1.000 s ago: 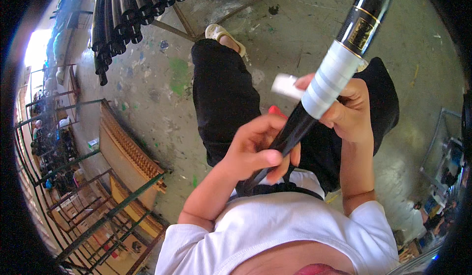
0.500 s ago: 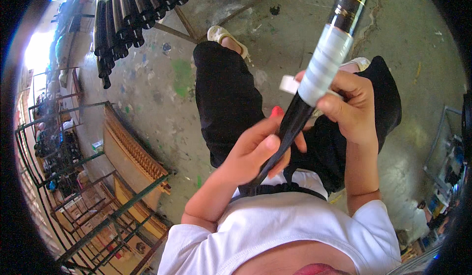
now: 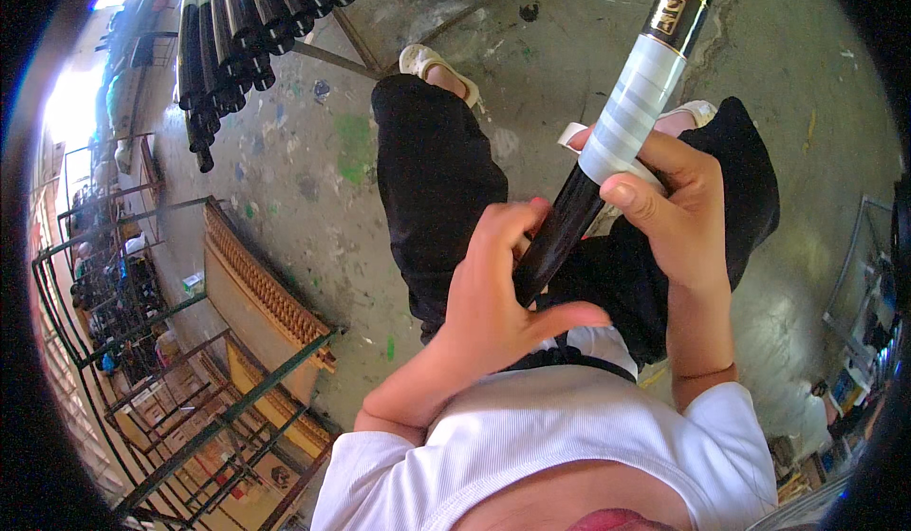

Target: The person picks up long black tubes from a metal rack one at a time and wraps white tape around a section of each tube by hand.

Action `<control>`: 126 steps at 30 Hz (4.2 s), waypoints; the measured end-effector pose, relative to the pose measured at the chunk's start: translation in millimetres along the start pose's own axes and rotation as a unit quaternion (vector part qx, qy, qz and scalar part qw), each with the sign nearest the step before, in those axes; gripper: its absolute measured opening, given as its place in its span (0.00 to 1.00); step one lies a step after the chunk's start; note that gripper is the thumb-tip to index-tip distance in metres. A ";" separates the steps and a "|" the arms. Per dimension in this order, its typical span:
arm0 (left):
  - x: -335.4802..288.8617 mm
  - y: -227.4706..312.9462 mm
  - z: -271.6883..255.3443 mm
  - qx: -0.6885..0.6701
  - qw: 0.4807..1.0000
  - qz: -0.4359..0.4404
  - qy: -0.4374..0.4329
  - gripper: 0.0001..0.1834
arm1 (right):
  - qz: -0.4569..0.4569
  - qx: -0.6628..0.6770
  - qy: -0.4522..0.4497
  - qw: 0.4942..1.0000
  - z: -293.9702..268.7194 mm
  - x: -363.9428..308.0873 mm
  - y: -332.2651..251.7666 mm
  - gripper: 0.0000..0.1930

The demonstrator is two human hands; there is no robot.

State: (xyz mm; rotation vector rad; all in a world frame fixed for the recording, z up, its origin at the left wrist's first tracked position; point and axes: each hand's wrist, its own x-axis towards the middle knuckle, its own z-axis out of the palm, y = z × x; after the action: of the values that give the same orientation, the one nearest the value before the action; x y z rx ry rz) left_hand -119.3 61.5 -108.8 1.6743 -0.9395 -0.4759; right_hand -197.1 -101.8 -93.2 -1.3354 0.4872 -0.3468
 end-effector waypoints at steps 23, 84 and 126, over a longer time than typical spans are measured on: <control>7.8 -7.4 -8.9 -0.475 0.849 -0.156 -0.173 0.27 | -0.030 0.025 -0.154 0.987 -14.6 17.4 -6.7 0.13; 263.0 -12.6 -256.7 0.347 0.894 -0.081 0.272 0.19 | 0.053 -0.160 -0.041 0.985 -60.7 101.7 62.6 0.08; 94.0 50.5 -31.4 0.015 0.910 0.334 -0.244 0.30 | 0.081 -0.247 -0.068 0.963 -36.4 106.9 93.3 0.11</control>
State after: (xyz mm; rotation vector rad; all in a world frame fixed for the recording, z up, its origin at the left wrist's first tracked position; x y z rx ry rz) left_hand -57.1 3.3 -37.3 1.1570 -1.8089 -0.4084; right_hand -128.6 -167.1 -204.8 -1.7739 0.5871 0.0097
